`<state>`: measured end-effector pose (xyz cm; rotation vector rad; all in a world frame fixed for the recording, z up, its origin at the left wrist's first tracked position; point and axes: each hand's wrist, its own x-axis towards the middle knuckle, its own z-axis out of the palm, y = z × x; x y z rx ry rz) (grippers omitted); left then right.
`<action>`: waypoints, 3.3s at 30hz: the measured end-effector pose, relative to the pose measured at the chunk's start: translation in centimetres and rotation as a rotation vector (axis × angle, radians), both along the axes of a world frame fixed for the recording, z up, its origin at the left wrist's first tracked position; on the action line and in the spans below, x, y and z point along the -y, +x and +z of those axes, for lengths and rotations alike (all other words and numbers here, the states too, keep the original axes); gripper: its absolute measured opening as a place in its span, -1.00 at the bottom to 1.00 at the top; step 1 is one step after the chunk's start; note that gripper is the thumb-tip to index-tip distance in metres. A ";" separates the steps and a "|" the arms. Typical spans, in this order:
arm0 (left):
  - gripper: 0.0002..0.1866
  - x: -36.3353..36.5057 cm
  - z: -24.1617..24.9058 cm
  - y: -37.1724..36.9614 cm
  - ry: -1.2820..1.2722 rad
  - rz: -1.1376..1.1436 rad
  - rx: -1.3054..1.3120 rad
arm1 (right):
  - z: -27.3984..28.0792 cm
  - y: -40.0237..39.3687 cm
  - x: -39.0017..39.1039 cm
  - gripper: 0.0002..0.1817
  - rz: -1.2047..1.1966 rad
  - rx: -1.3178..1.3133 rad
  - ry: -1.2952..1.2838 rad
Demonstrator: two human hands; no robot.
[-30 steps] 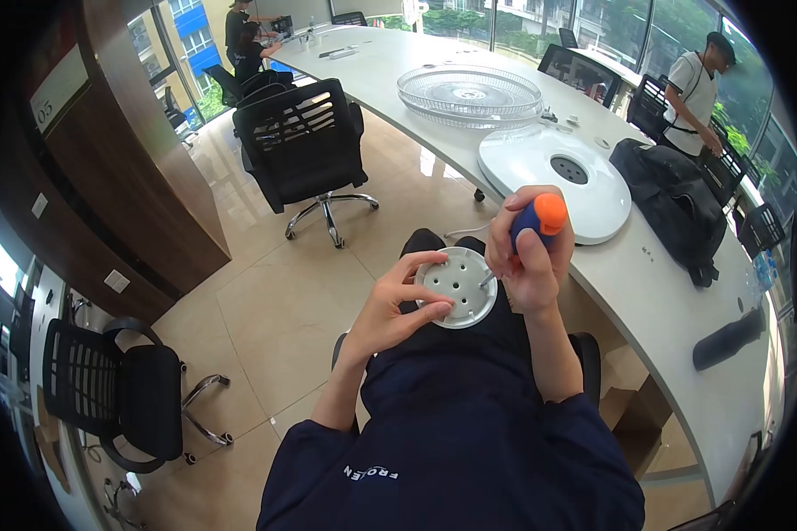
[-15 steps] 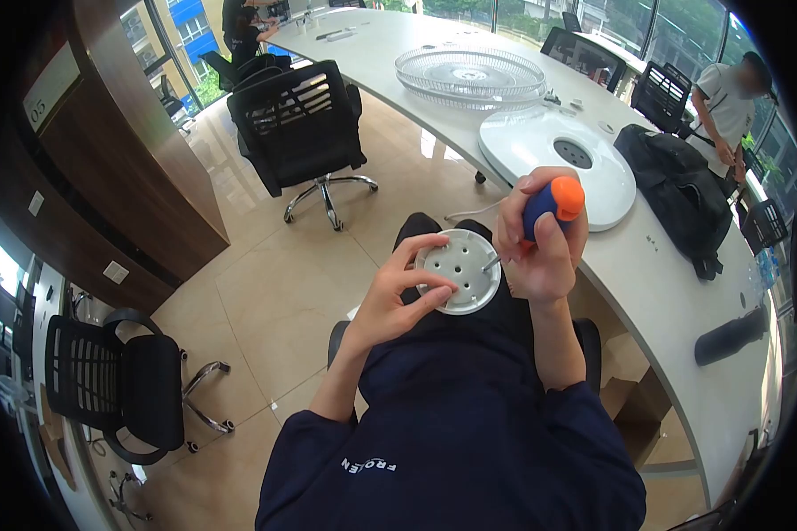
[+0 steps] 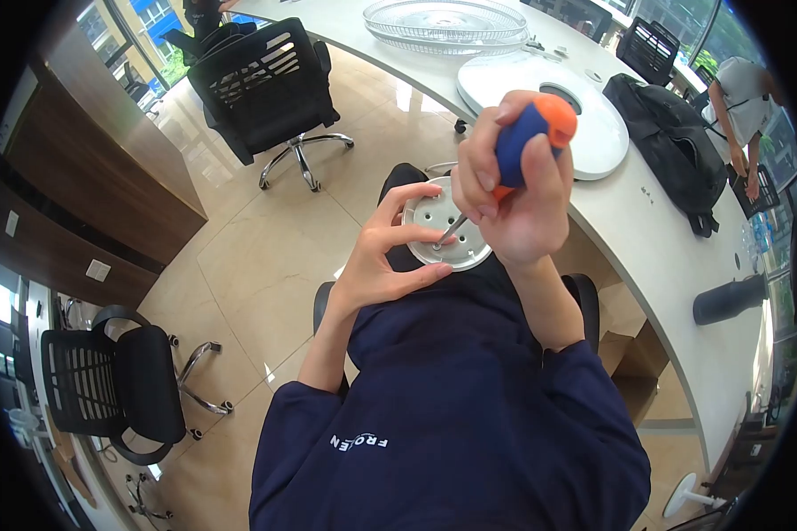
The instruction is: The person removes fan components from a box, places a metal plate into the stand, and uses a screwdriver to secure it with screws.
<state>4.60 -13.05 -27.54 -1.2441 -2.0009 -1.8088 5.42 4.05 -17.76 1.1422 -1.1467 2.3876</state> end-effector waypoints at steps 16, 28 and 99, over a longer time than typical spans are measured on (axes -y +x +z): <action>-0.58 -1.6 1.9 -0.7 -0.142 -0.087 0.065 | 0.2 1.6 -0.2 -0.48 -0.153 -0.131 0.127; -0.51 -5.7 -0.2 -1.7 -0.121 -0.461 0.121 | 0.6 6.3 -1.6 -0.45 -0.605 -0.220 0.340; -0.46 -25.4 -1.5 -4.5 -0.212 -1.569 0.010 | 0.6 10.8 -4.3 -0.62 -1.722 0.119 0.317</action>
